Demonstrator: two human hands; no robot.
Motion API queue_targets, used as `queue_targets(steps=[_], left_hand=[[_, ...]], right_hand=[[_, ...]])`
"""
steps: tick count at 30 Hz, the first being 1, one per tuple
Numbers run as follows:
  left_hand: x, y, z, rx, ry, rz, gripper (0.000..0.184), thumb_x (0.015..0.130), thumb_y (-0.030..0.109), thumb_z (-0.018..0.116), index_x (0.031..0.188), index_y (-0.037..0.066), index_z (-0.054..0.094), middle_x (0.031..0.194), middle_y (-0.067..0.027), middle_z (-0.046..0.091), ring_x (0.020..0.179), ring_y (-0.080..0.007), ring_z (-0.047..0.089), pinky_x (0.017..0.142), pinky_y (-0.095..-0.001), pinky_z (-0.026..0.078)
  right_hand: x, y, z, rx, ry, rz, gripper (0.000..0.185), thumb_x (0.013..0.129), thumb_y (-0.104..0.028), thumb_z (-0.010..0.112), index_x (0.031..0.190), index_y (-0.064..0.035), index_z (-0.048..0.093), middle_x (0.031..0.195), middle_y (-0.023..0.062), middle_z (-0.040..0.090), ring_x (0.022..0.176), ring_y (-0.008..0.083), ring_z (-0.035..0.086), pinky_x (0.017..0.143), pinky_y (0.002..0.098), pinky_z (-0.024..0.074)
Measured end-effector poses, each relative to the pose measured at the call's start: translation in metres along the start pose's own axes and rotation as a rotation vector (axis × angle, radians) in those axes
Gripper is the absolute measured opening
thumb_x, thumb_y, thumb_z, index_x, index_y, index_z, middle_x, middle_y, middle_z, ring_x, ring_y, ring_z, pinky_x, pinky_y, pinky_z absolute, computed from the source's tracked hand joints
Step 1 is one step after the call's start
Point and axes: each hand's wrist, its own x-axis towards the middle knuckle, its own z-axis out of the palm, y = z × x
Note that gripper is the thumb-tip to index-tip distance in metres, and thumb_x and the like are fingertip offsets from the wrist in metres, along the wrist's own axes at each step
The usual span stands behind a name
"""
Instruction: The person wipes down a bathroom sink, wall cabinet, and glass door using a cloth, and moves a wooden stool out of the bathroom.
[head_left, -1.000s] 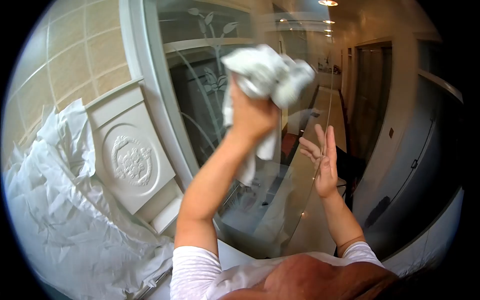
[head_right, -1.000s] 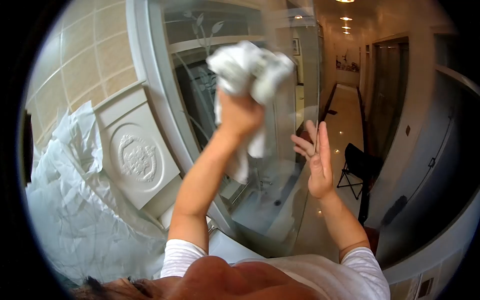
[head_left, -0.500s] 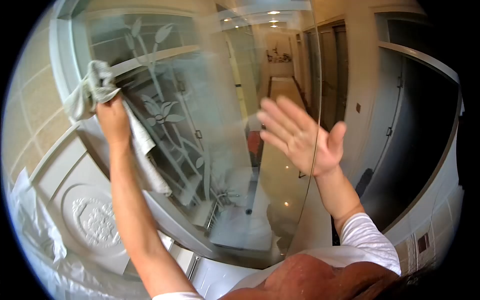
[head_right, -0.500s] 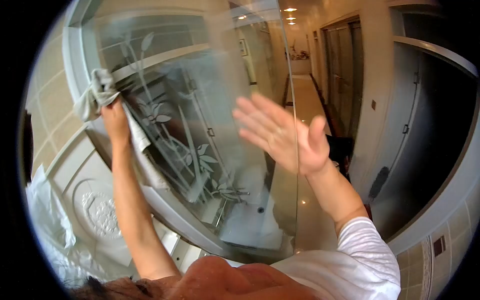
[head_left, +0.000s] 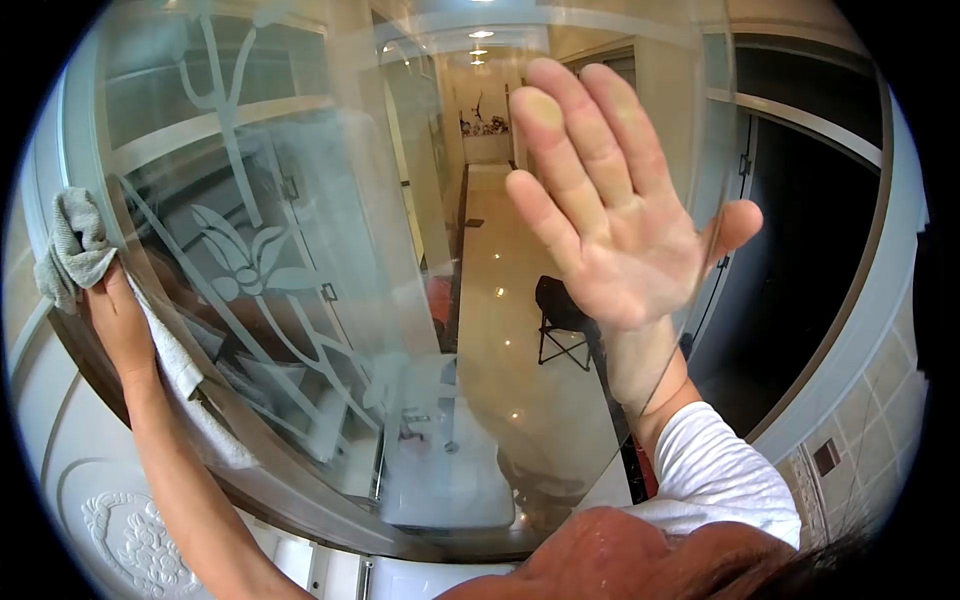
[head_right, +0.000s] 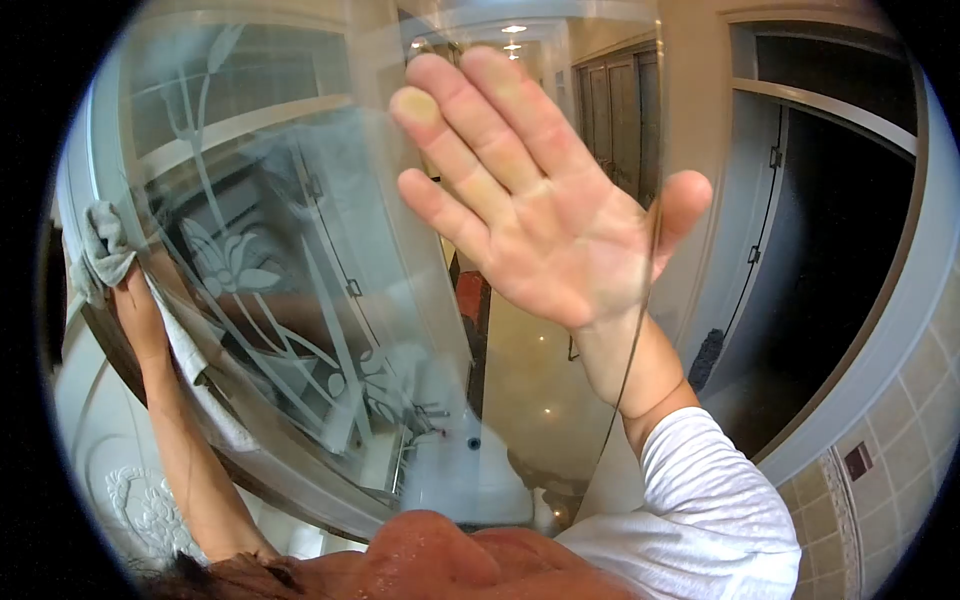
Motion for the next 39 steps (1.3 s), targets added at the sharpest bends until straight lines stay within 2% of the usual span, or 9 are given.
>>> queue_targets(steps=[15,18,20,22,26,30,33,36,39], left_hand=[[0.002,-0.023,-0.005,0.049,-0.027,0.004,0.042,0.091,0.030,0.039,0.112,-0.004,0.049,0.109,-0.0205,0.054,0.103,-0.0311,0.050,0.089,-0.0336,0.035],[0.002,-0.021,-0.005,0.074,-0.042,-0.011,0.041,0.091,0.030,0.039,0.113,-0.004,0.049,0.110,-0.0199,0.054,0.103,-0.0307,0.050,0.089,-0.0335,0.035],[0.002,-0.016,-0.003,0.046,-0.023,0.003,0.042,0.091,0.031,0.039,0.114,-0.003,0.049,0.110,-0.0195,0.054,0.103,-0.0303,0.050,0.089,-0.0333,0.035],[0.000,-0.013,-0.003,0.053,-0.016,-0.050,0.043,0.091,0.032,0.039,0.114,-0.002,0.049,0.111,-0.0198,0.053,0.104,-0.0312,0.049,0.090,-0.0339,0.035],[-0.004,-0.015,-0.002,0.075,-0.055,-0.087,0.043,0.091,0.032,0.037,0.117,-0.001,0.047,0.114,-0.0210,0.052,0.106,-0.0339,0.048,0.090,-0.0358,0.034],[-0.008,-0.008,-0.001,0.061,-0.058,-0.094,0.044,0.090,0.033,0.037,0.115,-0.002,0.047,0.114,-0.0230,0.050,0.107,-0.0368,0.046,0.090,-0.0367,0.034],[-0.012,-0.008,0.003,0.034,-0.022,-0.068,0.042,0.089,0.030,0.039,0.113,-0.003,0.048,0.110,-0.0244,0.051,0.103,-0.0383,0.046,0.089,-0.0375,0.035],[-0.017,0.023,0.002,-0.053,0.003,-0.101,0.039,0.088,0.026,0.042,0.109,-0.006,0.049,0.108,-0.0237,0.053,0.100,-0.0351,0.049,0.087,-0.0369,0.036],[-0.036,0.055,0.002,-0.055,0.034,-0.125,0.037,0.085,0.024,0.046,0.106,-0.006,0.050,0.103,-0.0231,0.054,0.098,-0.0349,0.051,0.086,-0.0378,0.036]], right_hand=[[-0.016,-0.005,0.005,0.000,-0.004,0.129,0.095,0.080,-0.050,0.047,0.135,-0.0064,-0.017,0.137,0.0128,-0.030,0.128,0.0256,-0.025,0.106,0.0412,-0.0089],[-0.026,-0.003,0.010,-0.013,0.065,0.165,0.101,0.076,-0.058,0.048,0.136,-0.0069,-0.015,0.140,0.0134,-0.025,0.130,0.0261,-0.020,0.106,0.0405,-0.0078],[-0.044,0.003,0.010,0.039,0.146,0.199,0.120,0.060,-0.083,0.038,0.136,-0.0027,-0.009,0.144,0.0146,-0.009,0.134,0.0253,-0.005,0.108,0.0386,-0.0018],[-0.064,0.004,0.012,0.014,0.153,0.301,0.121,0.056,-0.088,0.027,0.137,-0.0039,-0.005,0.144,0.0133,-0.007,0.134,0.0242,-0.003,0.108,0.0394,-0.0005],[-0.066,-0.009,0.003,0.023,0.100,0.474,0.110,0.063,-0.085,0.013,0.138,-0.0052,0.003,0.144,0.0148,0.002,0.133,0.0270,0.005,0.107,0.0423,0.0042],[0.030,-0.037,0.001,0.050,0.199,-0.092,0.086,0.082,-0.063,0.029,0.137,-0.0003,0.008,0.143,0.0190,0.005,0.133,0.0330,0.005,0.107,0.0453,0.0010],[0.058,-0.022,0.002,0.220,0.117,-0.055,0.092,0.080,-0.067,0.028,0.136,0.0030,0.008,0.144,0.0154,0.007,0.133,0.0286,0.003,0.108,0.0415,0.0071],[0.045,-0.011,0.000,0.240,0.143,-0.022,0.088,0.081,-0.065,0.028,0.137,-0.0004,0.008,0.143,0.0177,0.005,0.133,0.0307,0.004,0.108,0.0428,0.0005],[0.023,-0.020,0.008,0.300,0.211,0.169,0.095,0.074,-0.075,0.021,0.137,-0.0044,0.013,0.144,0.0117,0.011,0.133,0.0219,0.011,0.108,0.0374,0.0052]])
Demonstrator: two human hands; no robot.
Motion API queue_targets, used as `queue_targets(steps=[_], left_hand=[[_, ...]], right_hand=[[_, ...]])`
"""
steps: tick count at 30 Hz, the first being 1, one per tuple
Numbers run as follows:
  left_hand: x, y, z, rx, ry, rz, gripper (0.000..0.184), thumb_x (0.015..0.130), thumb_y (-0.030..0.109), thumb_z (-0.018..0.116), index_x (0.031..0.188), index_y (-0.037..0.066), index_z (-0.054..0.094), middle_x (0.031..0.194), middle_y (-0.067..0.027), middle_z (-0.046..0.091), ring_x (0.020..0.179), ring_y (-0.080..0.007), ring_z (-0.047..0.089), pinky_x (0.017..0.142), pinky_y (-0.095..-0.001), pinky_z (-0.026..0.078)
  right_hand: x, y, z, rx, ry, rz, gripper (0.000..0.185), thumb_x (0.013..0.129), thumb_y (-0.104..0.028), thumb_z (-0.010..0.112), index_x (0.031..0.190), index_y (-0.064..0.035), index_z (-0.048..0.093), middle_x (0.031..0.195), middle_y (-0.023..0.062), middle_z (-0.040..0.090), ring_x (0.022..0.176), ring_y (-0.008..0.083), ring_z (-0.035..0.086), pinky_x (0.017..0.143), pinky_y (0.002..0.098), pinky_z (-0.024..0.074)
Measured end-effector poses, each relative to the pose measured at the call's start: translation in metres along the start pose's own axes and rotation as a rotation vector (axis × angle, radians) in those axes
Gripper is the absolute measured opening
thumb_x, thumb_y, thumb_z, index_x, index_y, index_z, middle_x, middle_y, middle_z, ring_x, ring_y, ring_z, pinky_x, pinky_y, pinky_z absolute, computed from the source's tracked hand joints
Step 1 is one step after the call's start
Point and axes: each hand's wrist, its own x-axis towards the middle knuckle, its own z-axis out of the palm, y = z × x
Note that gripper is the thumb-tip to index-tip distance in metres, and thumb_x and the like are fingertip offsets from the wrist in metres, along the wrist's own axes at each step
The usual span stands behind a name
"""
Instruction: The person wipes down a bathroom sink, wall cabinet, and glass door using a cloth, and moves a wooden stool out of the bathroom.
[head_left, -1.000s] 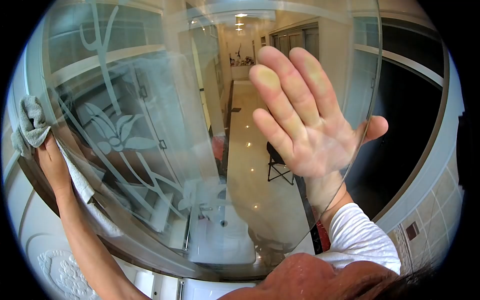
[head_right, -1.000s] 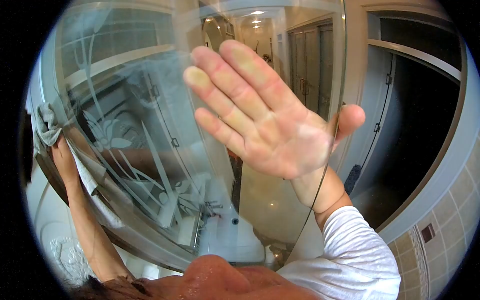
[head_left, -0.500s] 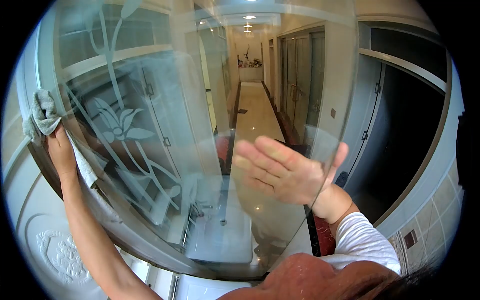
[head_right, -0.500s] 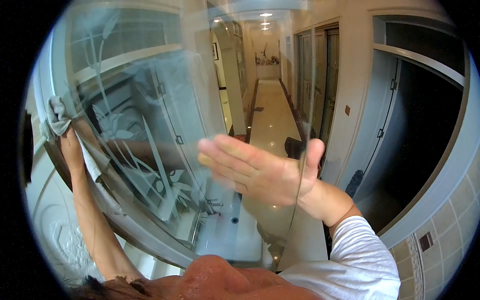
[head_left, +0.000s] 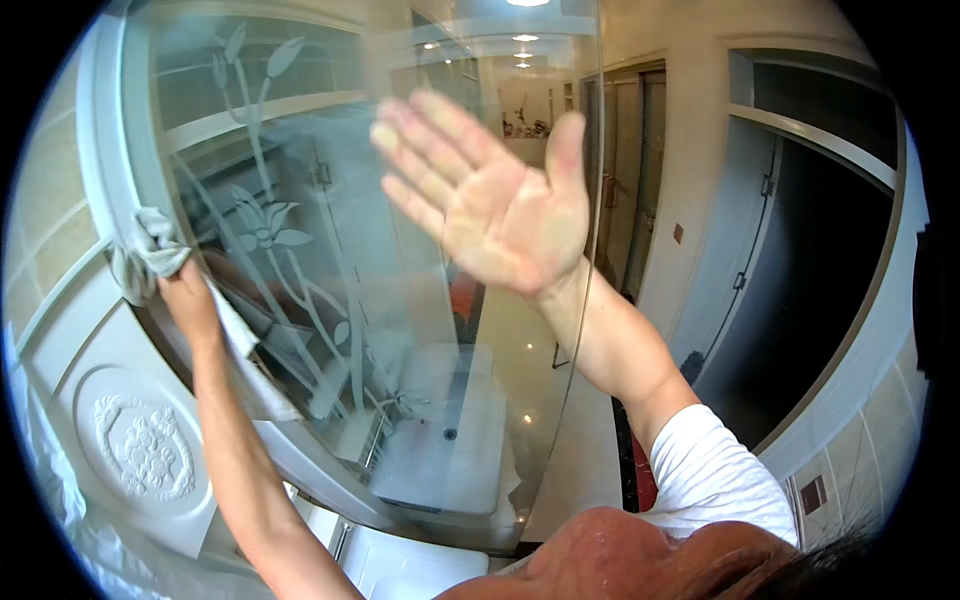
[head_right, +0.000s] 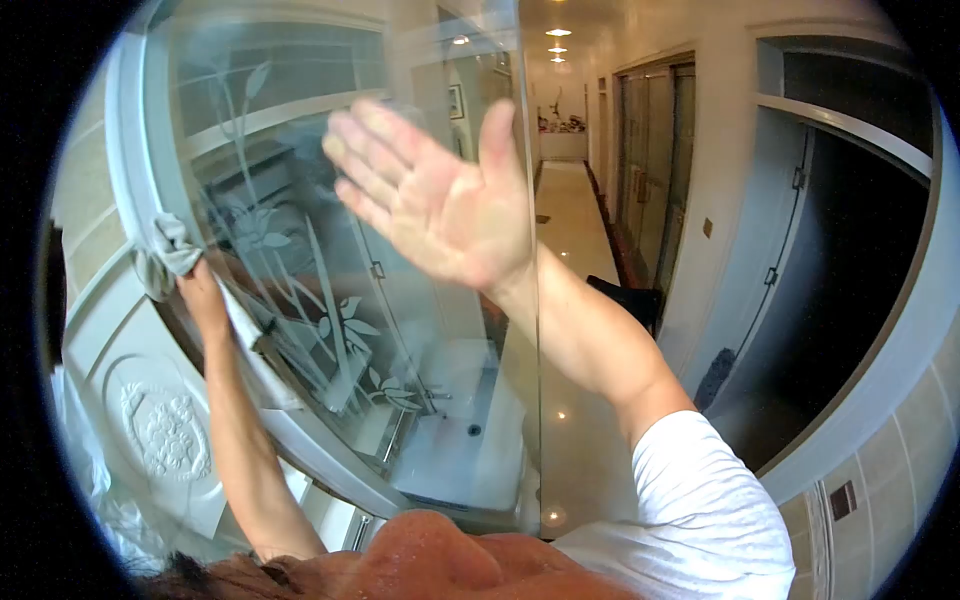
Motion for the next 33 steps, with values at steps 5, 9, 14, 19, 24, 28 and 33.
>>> queue_targets(steps=[5,9,14,19,24,28,33], left_hand=[[-0.087,0.041,-0.004,-0.019,-0.046,-0.140,0.038,0.083,0.020,0.046,0.109,-0.007,0.046,0.110,-0.0243,0.049,0.105,-0.0359,0.045,0.091,-0.0397,0.032],[-0.199,0.051,-0.013,0.009,-0.085,-0.177,0.048,0.079,0.020,0.047,0.118,-0.006,0.040,0.115,-0.0242,0.045,0.111,-0.0389,0.039,0.096,-0.0453,0.026],[-0.274,0.083,-0.035,0.003,-0.390,-0.251,0.051,0.075,0.018,0.052,0.119,-0.004,0.040,0.117,-0.0223,0.041,0.112,-0.0376,0.036,0.097,-0.0423,0.024],[-0.256,0.108,-0.034,-0.014,-0.426,-0.112,0.044,0.073,0.019,0.051,0.112,0.000,0.048,0.110,-0.0197,0.048,0.105,-0.0394,0.041,0.093,-0.0433,0.027],[-0.218,0.143,-0.019,-0.107,-0.399,-0.054,0.044,0.075,0.019,0.047,0.115,0.001,0.047,0.116,-0.0212,0.046,0.110,-0.0399,0.039,0.096,-0.0434,0.027],[-0.238,0.134,-0.013,-0.054,-0.368,-0.087,0.045,0.074,0.020,0.050,0.115,0.001,0.048,0.115,-0.0203,0.048,0.110,-0.0396,0.040,0.096,-0.0431,0.027],[-0.256,0.144,-0.007,-0.012,-0.323,-0.063,0.044,0.074,0.020,0.050,0.114,0.001,0.048,0.113,-0.0201,0.049,0.108,-0.0400,0.042,0.094,-0.0439,0.030]], right_hand=[[-0.054,0.021,-0.019,-0.082,-0.006,0.244,0.094,0.075,-0.074,0.018,0.138,-0.0052,0.010,0.145,0.0094,0.009,0.134,0.0205,0.006,0.108,0.0372,0.0030],[-0.091,0.054,-0.039,-0.107,0.069,0.451,0.092,0.076,-0.073,0.015,0.138,-0.0051,0.009,0.145,0.0088,0.007,0.134,0.0203,0.004,0.108,0.0369,0.0022],[-0.151,0.051,-0.045,-0.118,0.105,0.647,0.089,0.078,-0.070,0.015,0.138,-0.0051,0.010,0.145,0.0092,0.007,0.134,0.0205,0.004,0.108,0.0378,0.0024],[-0.101,0.003,-0.053,-0.203,0.178,0.599,0.084,0.079,-0.069,0.025,0.135,-0.0057,0.025,0.138,0.0141,0.027,0.129,0.0258,0.025,0.106,0.0428,0.0155],[0.038,-0.060,-0.005,-0.185,0.088,-0.195,0.088,0.080,-0.066,0.029,0.131,0.0053,0.025,0.135,0.0236,0.027,0.127,0.0342,0.023,0.107,0.0446,0.0172],[0.086,-0.060,0.015,-0.029,-0.206,-0.200,0.090,0.079,-0.065,0.037,0.133,0.0042,0.019,0.140,0.0183,0.021,0.130,0.0289,0.018,0.107,0.0419,0.0136],[0.105,-0.042,0.002,0.010,-0.312,-0.244,0.088,0.079,-0.062,0.040,0.134,0.0039,0.018,0.141,0.0173,0.019,0.131,0.0280,0.016,0.107,0.0392,0.0126]])
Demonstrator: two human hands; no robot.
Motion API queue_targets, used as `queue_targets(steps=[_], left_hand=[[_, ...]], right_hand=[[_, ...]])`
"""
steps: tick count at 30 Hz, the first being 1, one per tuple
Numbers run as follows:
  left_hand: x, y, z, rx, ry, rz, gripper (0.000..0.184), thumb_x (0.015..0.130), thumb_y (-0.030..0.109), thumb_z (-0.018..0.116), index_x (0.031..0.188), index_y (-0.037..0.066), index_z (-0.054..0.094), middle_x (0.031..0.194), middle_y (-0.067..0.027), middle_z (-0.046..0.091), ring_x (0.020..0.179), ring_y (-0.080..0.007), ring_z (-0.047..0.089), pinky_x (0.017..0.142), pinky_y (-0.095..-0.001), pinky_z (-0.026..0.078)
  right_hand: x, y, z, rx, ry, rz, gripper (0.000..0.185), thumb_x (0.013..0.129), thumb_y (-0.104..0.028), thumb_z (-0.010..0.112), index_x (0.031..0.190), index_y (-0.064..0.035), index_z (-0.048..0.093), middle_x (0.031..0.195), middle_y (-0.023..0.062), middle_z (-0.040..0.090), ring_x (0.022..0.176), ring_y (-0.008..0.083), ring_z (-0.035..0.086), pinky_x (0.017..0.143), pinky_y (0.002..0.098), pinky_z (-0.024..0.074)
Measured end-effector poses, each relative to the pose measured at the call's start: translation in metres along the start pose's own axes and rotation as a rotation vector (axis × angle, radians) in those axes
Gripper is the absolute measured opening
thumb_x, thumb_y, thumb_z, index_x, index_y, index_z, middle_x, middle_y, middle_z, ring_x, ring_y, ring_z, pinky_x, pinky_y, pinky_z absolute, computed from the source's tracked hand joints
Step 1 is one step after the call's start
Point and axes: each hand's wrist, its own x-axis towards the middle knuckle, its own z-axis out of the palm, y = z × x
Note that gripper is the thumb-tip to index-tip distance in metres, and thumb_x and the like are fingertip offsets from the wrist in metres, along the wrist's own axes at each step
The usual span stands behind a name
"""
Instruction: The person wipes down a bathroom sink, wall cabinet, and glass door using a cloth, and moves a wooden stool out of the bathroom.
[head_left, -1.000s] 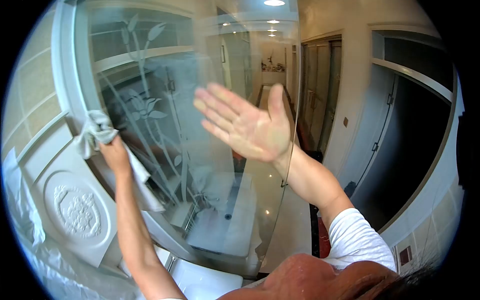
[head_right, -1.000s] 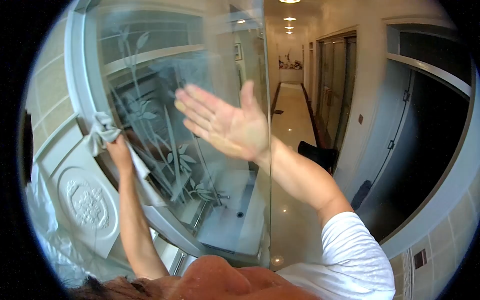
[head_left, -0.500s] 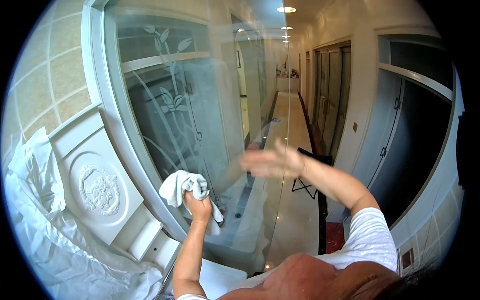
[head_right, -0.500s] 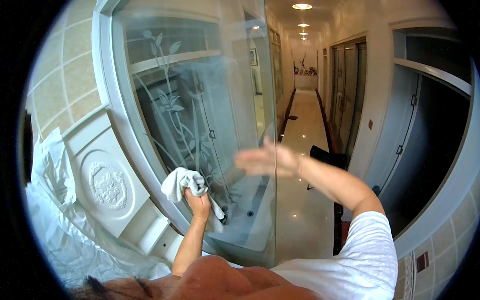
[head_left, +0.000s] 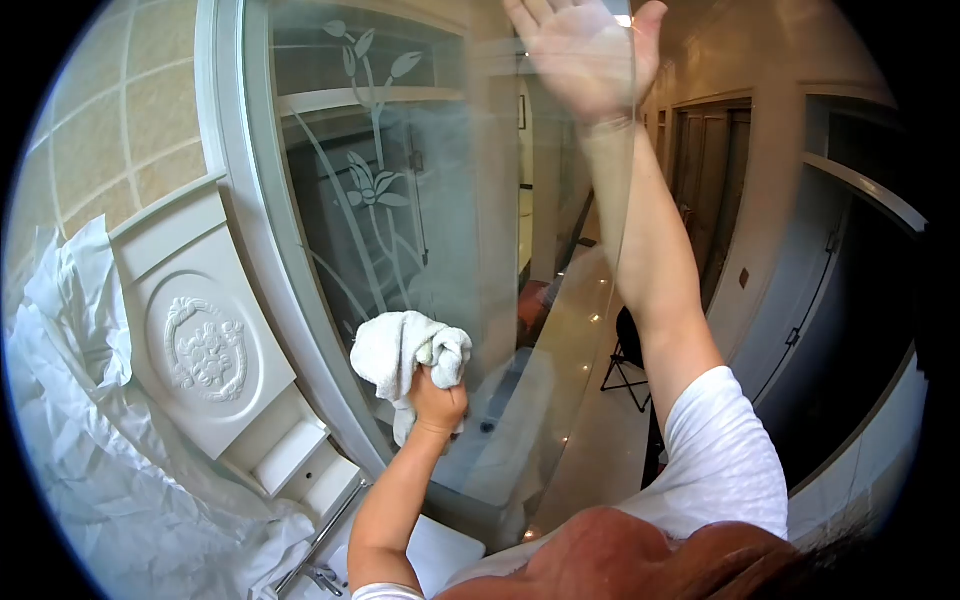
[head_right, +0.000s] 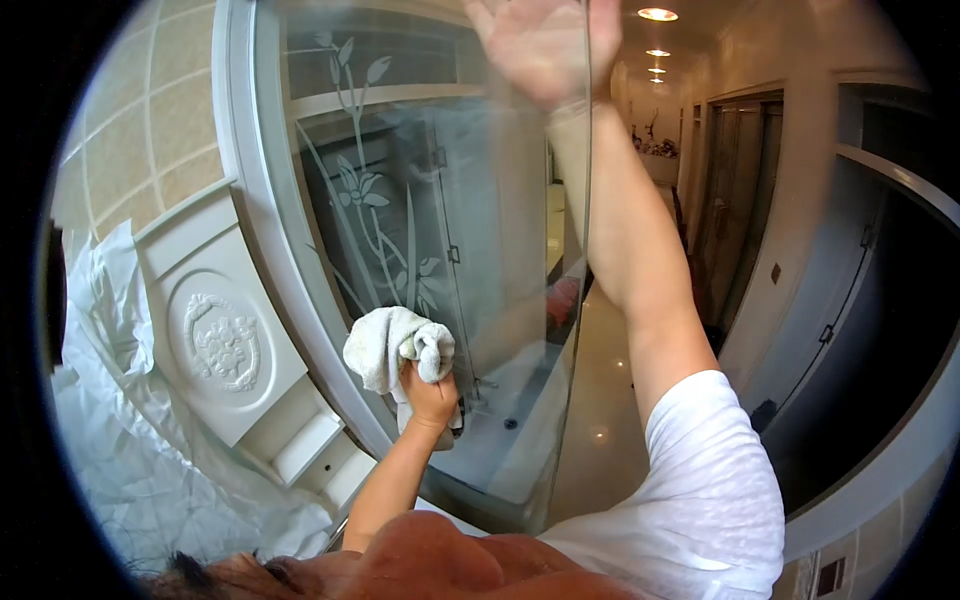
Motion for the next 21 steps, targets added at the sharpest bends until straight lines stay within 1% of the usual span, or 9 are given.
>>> queue_targets(steps=[1,6,12,13,14,16,17,20,21], left_hand=[[-0.001,0.001,0.000,-0.010,-0.014,0.005,0.044,0.074,0.021,0.050,0.114,0.001,0.048,0.112,-0.0202,0.050,0.107,-0.0400,0.043,0.093,-0.0439,0.031],[-0.005,0.004,0.003,0.041,0.000,0.038,0.044,0.072,0.022,0.051,0.112,0.002,0.050,0.112,-0.0199,0.049,0.106,-0.0404,0.043,0.092,-0.0456,0.030],[-0.009,0.013,0.004,0.017,0.003,0.012,0.041,0.071,0.018,0.051,0.109,0.002,0.051,0.109,-0.0193,0.050,0.103,-0.0401,0.044,0.091,-0.0457,0.030],[-0.010,0.015,0.004,-0.017,0.005,-0.002,0.040,0.071,0.017,0.051,0.108,0.002,0.051,0.108,-0.0194,0.050,0.103,-0.0400,0.044,0.091,-0.0456,0.031],[-0.011,0.017,0.004,-0.015,0.001,-0.008,0.040,0.071,0.017,0.051,0.108,0.002,0.051,0.108,-0.0194,0.050,0.103,-0.0400,0.044,0.091,-0.0456,0.031],[-0.013,0.022,0.006,-0.005,0.016,-0.022,0.039,0.071,0.016,0.051,0.107,0.002,0.051,0.107,-0.0196,0.051,0.102,-0.0397,0.045,0.090,-0.0454,0.031],[-0.015,0.024,0.006,-0.005,0.009,-0.025,0.039,0.071,0.016,0.051,0.107,0.002,0.051,0.107,-0.0196,0.051,0.102,-0.0397,0.045,0.090,-0.0454,0.031],[-0.019,0.030,0.008,-0.032,-0.005,-0.083,0.040,0.071,0.015,0.051,0.108,0.001,0.051,0.107,-0.0195,0.051,0.102,-0.0397,0.045,0.091,-0.0453,0.031],[-0.019,0.033,0.008,-0.017,-0.011,-0.063,0.041,0.070,0.015,0.051,0.109,0.001,0.050,0.107,-0.0194,0.051,0.103,-0.0398,0.045,0.092,-0.0451,0.030]], right_hand=[[0.002,0.004,-0.002,0.012,-0.005,-0.005,0.088,0.079,-0.062,0.040,0.134,0.0039,0.018,0.141,0.0173,0.019,0.131,0.0280,0.016,0.107,0.0392,0.0126],[0.007,0.022,-0.011,0.095,-0.065,0.034,0.097,0.077,-0.068,0.035,0.136,0.0020,0.005,0.145,0.0123,0.002,0.134,0.0209,0.001,0.108,0.0351,0.0036],[-0.003,0.051,-0.028,0.020,-0.086,0.128,0.100,0.075,-0.071,0.032,0.136,0.0017,-0.001,0.145,0.0117,-0.004,0.134,0.0206,-0.004,0.108,0.0337,-0.0008],[-0.010,0.057,-0.027,0.152,0.015,0.135,0.089,0.079,-0.066,0.034,0.136,0.0005,0.016,0.143,0.0152,0.014,0.133,0.0217,0.010,0.108,0.0343,0.0055],[-0.018,0.062,-0.026,0.157,0.021,0.135,0.089,0.079,-0.066,0.034,0.136,0.0005,0.016,0.143,0.0152,0.014,0.133,0.0217,0.010,0.108,0.0343,0.0055],[-0.035,0.072,-0.027,-0.148,0.031,0.177,0.102,0.074,-0.074,0.027,0.135,0.0057,0.005,0.142,0.0212,0.001,0.133,0.0303,0.000,0.108,0.0400,0.0001],[-0.043,0.077,-0.028,-0.083,0.100,0.223,0.099,0.075,-0.073,0.026,0.135,0.0043,0.010,0.142,0.0196,0.009,0.133,0.0295,0.006,0.108,0.0404,0.0031],[-0.077,0.086,-0.025,-0.090,0.143,0.363,0.099,0.075,-0.074,0.021,0.136,0.0029,0.007,0.143,0.0170,0.007,0.133,0.0268,0.005,0.108,0.0390,0.0035],[-0.088,0.086,-0.025,-0.096,0.079,0.399,0.102,0.074,-0.075,0.018,0.135,0.0048,-0.001,0.143,0.0205,-0.005,0.133,0.0271,-0.006,0.107,0.0380,-0.0044]])
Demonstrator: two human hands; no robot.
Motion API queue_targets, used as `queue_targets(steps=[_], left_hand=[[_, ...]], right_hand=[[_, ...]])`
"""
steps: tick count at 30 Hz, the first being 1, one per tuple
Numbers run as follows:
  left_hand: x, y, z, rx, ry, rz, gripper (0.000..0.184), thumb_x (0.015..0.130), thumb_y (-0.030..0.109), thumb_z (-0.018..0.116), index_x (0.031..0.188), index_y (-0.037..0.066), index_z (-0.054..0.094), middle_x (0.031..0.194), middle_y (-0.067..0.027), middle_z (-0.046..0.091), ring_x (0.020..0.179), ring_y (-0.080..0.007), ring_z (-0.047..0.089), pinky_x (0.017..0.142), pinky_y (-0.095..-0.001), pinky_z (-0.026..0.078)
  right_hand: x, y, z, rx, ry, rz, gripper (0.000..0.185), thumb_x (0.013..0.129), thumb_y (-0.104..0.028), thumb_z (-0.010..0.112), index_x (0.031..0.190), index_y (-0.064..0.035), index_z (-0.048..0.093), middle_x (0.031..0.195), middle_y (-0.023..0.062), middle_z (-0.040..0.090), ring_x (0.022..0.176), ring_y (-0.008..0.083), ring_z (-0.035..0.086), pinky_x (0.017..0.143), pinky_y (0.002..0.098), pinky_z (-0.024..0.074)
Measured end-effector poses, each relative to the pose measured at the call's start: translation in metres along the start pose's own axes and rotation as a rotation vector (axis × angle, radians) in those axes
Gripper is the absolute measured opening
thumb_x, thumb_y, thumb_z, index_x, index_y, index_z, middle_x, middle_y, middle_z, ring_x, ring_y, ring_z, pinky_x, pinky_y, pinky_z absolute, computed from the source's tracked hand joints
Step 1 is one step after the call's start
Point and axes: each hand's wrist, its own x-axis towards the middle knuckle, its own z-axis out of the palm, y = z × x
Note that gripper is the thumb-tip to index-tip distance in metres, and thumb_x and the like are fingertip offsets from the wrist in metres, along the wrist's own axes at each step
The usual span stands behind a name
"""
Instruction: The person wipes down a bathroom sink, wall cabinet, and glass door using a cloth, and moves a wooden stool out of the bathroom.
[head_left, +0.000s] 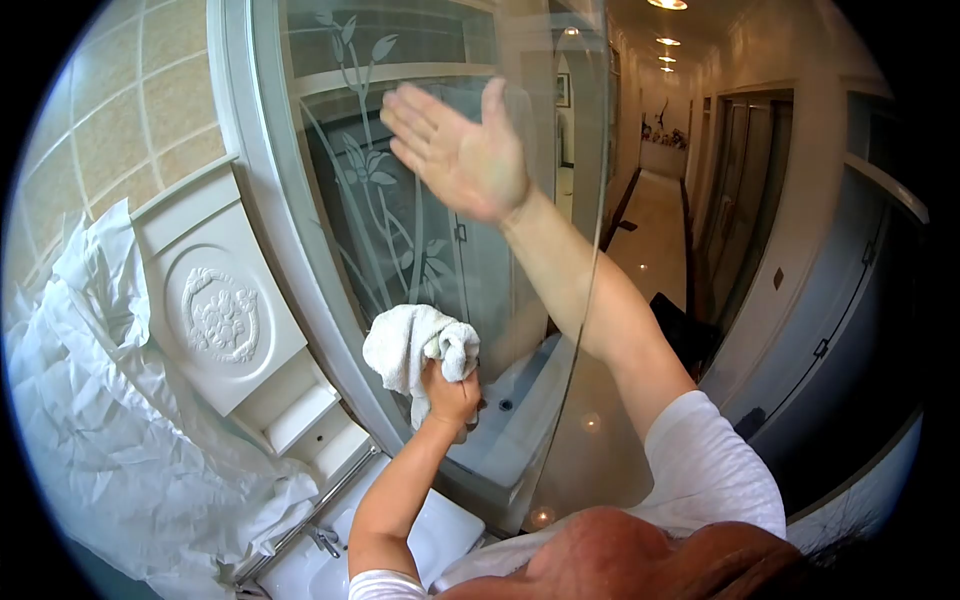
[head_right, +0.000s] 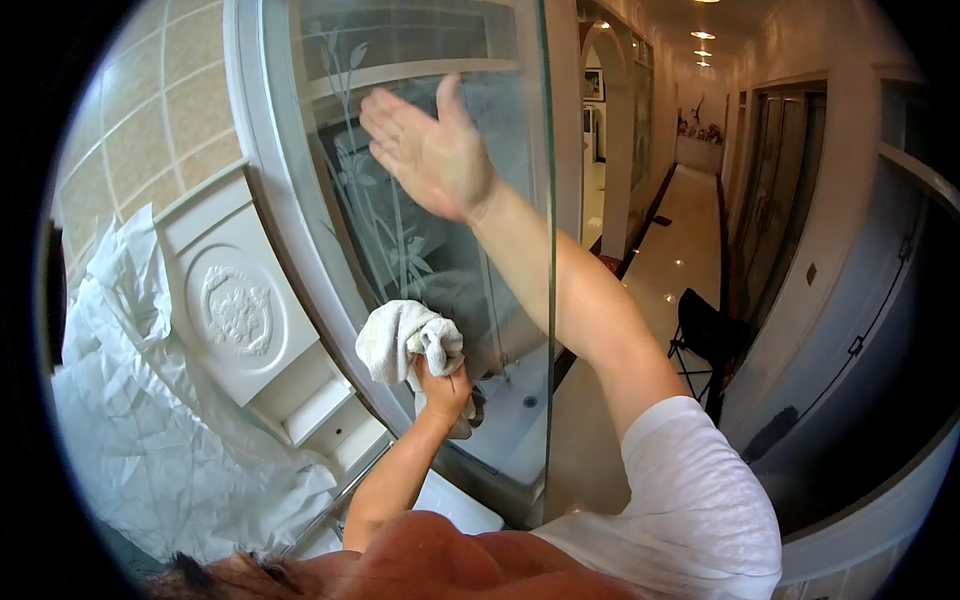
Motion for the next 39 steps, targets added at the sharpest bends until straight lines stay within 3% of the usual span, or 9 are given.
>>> queue_targets(steps=[6,14,17,19,20,26,33,35,39], left_hand=[[-0.011,0.003,0.005,0.041,-0.028,-0.019,0.049,0.072,0.016,0.051,0.117,0.001,0.044,0.115,-0.0211,0.045,0.110,-0.0395,0.040,0.096,-0.0444,0.026],[-0.003,-0.001,-0.009,0.064,-0.129,0.020,0.041,0.072,0.019,0.051,0.110,0.003,0.050,0.107,-0.0210,0.051,0.103,-0.0408,0.044,0.091,-0.0448,0.032],[-0.006,-0.006,-0.007,0.075,-0.100,0.032,0.037,0.071,0.016,0.051,0.106,0.005,0.052,0.100,-0.0157,0.055,0.097,-0.0363,0.049,0.087,-0.0438,0.035],[-0.009,-0.017,-0.004,0.118,-0.063,0.091,0.036,0.070,0.015,0.053,0.105,0.005,0.053,0.100,-0.0140,0.055,0.095,-0.0343,0.050,0.086,-0.0424,0.036],[-0.009,-0.015,-0.003,0.047,-0.061,0.021,0.036,0.070,0.013,0.054,0.105,0.006,0.053,0.100,-0.0133,0.055,0.096,-0.0337,0.049,0.086,-0.0422,0.035],[-0.011,-0.013,-0.001,-0.049,-0.036,0.048,0.039,0.079,0.014,0.051,0.115,0.001,0.045,0.113,-0.0148,0.045,0.106,-0.0312,0.041,0.094,-0.0393,0.029],[-0.016,-0.003,-0.005,-0.081,-0.134,-0.030,0.047,0.073,0.010,0.050,0.119,0.000,0.043,0.116,-0.0161,0.043,0.111,-0.0327,0.037,0.098,-0.0395,0.022],[-0.014,0.010,-0.003,-0.055,-0.080,0.040,0.039,0.071,0.009,0.049,0.109,0.000,0.048,0.104,-0.0168,0.050,0.101,-0.0349,0.045,0.092,-0.0403,0.031],[-0.019,0.012,-0.004,-0.041,-0.176,-0.007,0.047,0.074,0.017,0.049,0.118,0.000,0.042,0.116,-0.0191,0.043,0.111,-0.0369,0.036,0.097,-0.0424,0.022]], right_hand=[[-0.091,0.020,0.017,0.079,0.130,0.244,0.089,0.081,-0.068,0.012,0.137,0.0006,0.002,0.144,0.0161,0.000,0.134,0.0242,-0.003,0.107,0.0374,-0.0025],[-0.228,-0.010,0.048,0.040,0.220,0.508,0.096,0.075,-0.074,0.011,0.137,-0.0008,0.008,0.144,0.0149,0.008,0.134,0.0254,0.006,0.107,0.0408,0.0020],[-0.231,-0.068,0.081,0.183,0.389,0.070,0.102,0.073,-0.076,0.016,0.136,0.0030,0.010,0.142,0.0185,0.011,0.133,0.0285,0.009,0.107,0.0418,0.0069],[-0.219,-0.104,0.111,0.144,0.494,-0.158,0.105,0.071,-0.078,0.016,0.136,0.0035,0.001,0.143,0.0208,0.002,0.133,0.0315,0.003,0.108,0.0418,0.0049],[-0.218,-0.113,0.118,0.087,0.398,-0.187,0.097,0.078,-0.071,0.020,0.134,0.0023,-0.010,0.141,0.0222,-0.013,0.132,0.0339,-0.010,0.107,0.0426,0.0000],[-0.223,-0.133,0.154,0.036,0.228,-0.160,0.095,0.081,-0.067,0.025,0.132,-0.0013,-0.019,0.138,0.0203,-0.024,0.130,0.0332,-0.019,0.107,0.0421,-0.0027],[-0.210,-0.133,0.162,0.028,0.072,-0.130,0.092,0.082,-0.065,0.026,0.132,-0.0027,-0.021,0.137,0.0203,-0.027,0.128,0.0333,-0.022,0.107,0.0424,-0.0039],[-0.206,-0.131,0.162,0.042,0.052,-0.134,0.093,0.082,-0.065,0.026,0.132,-0.0021,-0.021,0.137,0.0210,-0.026,0.128,0.0340,-0.022,0.106,0.0429,-0.0039],[-0.206,-0.130,0.163,0.055,0.009,-0.152,0.093,0.083,-0.064,0.027,0.131,-0.0006,-0.021,0.136,0.0228,-0.026,0.128,0.0357,-0.023,0.106,0.0446,-0.0041]])
